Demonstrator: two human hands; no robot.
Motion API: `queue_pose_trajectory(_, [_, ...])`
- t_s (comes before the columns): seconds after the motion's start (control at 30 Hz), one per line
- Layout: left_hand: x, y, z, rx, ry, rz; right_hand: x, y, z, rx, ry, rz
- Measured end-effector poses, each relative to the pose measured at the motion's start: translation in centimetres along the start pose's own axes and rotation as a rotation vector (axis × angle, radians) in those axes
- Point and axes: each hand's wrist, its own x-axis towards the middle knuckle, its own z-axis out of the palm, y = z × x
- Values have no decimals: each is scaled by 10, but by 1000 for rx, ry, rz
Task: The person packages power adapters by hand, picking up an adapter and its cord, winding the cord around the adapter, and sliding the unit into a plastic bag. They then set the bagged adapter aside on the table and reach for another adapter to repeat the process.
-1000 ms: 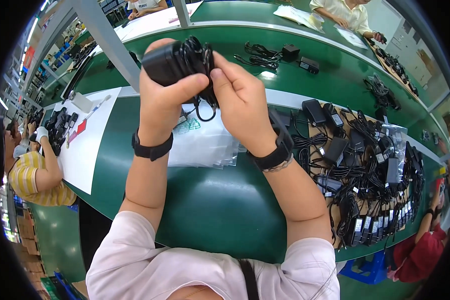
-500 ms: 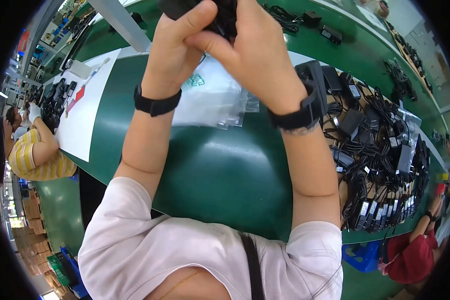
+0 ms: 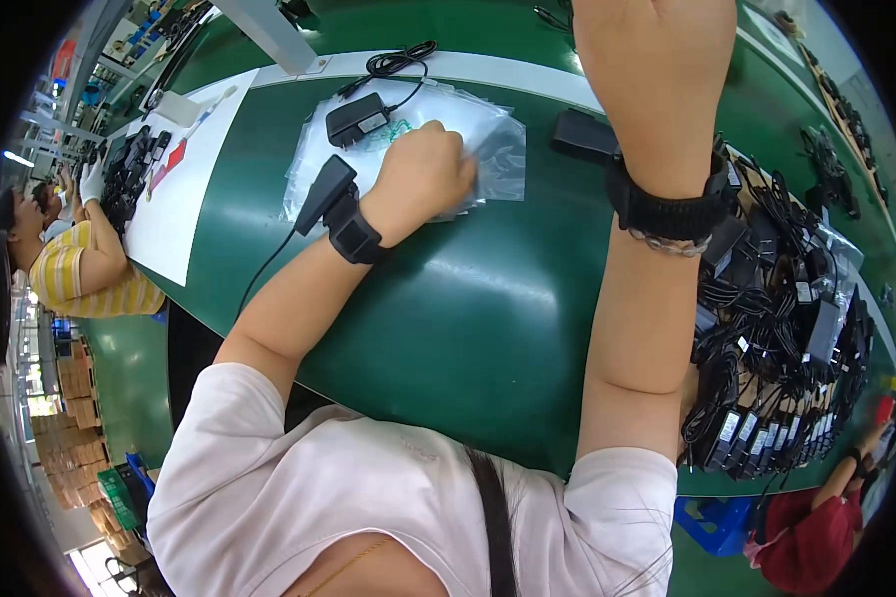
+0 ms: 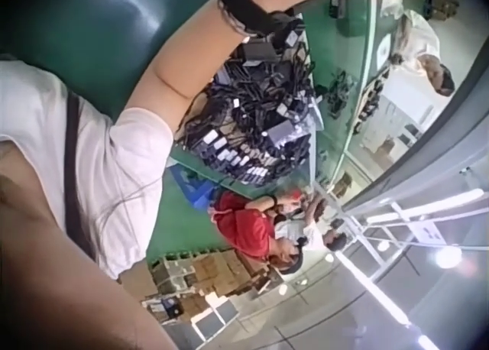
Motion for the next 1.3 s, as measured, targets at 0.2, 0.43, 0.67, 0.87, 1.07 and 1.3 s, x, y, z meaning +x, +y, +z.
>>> queue_pose_trajectory(0.2, [18,-32,-28,-229,-82,-149,-1,-5,-1,85,-13,13])
queue_pose_trajectory(0.43, [-1,-73,-55,-695,-316,-402,-2,1,23,128,-83,-231])
queue_pose_trajectory(0.67, [-8,-62,-45,-895,-209,-447,-33,17,28,408,-386,631])
queue_pose_trajectory(0.87, [-19,-54,-37,-1047,-206,-293,-93,58,57,821,-238,1050])
queue_pose_trajectory(1.07, [-15,-65,-46,-1210,23,-508,-108,64,62,378,-364,826])
queue_pose_trajectory(1.3, [-14,-63,-45,-1177,362,-340,-109,52,59,-382,-666,72])
